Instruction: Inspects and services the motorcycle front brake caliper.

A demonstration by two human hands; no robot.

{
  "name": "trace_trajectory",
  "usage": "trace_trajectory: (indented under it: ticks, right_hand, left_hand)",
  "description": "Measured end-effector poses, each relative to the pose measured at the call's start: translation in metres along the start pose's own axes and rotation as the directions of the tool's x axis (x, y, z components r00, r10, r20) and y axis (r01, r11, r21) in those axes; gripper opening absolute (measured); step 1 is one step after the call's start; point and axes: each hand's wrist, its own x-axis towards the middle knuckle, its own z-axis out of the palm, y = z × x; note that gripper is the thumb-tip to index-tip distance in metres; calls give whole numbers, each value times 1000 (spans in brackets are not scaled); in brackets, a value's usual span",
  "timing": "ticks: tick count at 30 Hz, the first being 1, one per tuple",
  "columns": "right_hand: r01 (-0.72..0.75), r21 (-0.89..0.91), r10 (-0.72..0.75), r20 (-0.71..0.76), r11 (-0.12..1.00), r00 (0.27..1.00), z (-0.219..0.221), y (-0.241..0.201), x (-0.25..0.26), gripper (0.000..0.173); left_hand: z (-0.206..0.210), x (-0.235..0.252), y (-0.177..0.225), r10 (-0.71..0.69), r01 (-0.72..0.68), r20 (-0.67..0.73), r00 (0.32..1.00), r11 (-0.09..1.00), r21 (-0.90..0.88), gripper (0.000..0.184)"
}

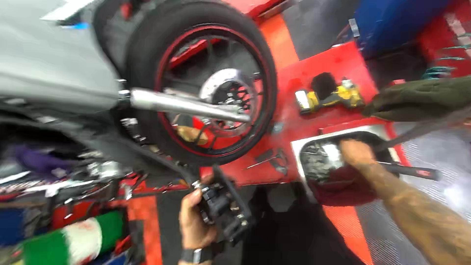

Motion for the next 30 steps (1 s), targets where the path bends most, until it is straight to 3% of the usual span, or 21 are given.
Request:
trace_trajectory:
  ticks: [2,4,6,7,9,10,11,14,17,19,22,25,27,28,30]
  right_hand:
    - [-6,86,16,-109,996,994,-10,-3,-10,31]
    - [22,283,67,-300,959,951,-33,-14,-31,44]
    - [140,536,136,-443,833,886,-63,-40,-73,46]
    - [219,669,171,-466,710,868,-78,-58,-99,46]
    - [396,873,164,-452,285,877,-107,-97,-153,38]
    - [453,890,125,-455,49,881,-120,-118,-178,33]
    - [477,872,89,-469,-110,879,-133,-136,-200,30]
    - [433,818,9,-464,-378,886,-159,-159,-245,21]
    - [384,770,-113,-502,-510,857,-175,-170,-269,23]
    - [413,738,-81,-531,-534,843,-179,-173,-281,24]
    - [528,746,141,-520,-405,843,-172,-159,-278,23]
    - [438,786,289,-339,-437,896,-151,-146,-253,27]
    - [337,854,339,-205,-396,918,-130,-147,-211,29]
    - [277,918,361,-166,-282,918,-118,-150,-180,26]
    - [179,971,314,-222,159,923,-90,-155,-104,22]
  left_hand:
    - [6,-4,3,-23,28,47,999,994,-104,56]
    - [16,-4,8,-41,71,154,987,978,-198,61]
    - [24,-7,11,-33,95,215,976,953,-288,61]
    - [29,-8,12,-25,106,245,969,941,-321,60]
    - [36,-8,19,-6,126,306,952,920,-372,59]
    - [38,-8,23,8,129,334,943,914,-386,59]
    - [39,-8,27,16,130,356,934,914,-384,59]
    - [37,-5,28,22,156,426,904,913,-378,61]
    - [29,0,27,21,192,459,888,891,-413,58]
    - [25,2,28,9,228,480,877,872,-433,57]
    - [18,4,29,-3,257,515,857,870,-422,58]
    - [12,8,27,-26,280,524,852,867,-413,57]
    - [6,9,25,-46,306,532,846,858,-413,56]
    - [2,9,23,-52,312,538,842,859,-405,57]
    - [-4,8,24,-72,295,537,840,893,-341,58]
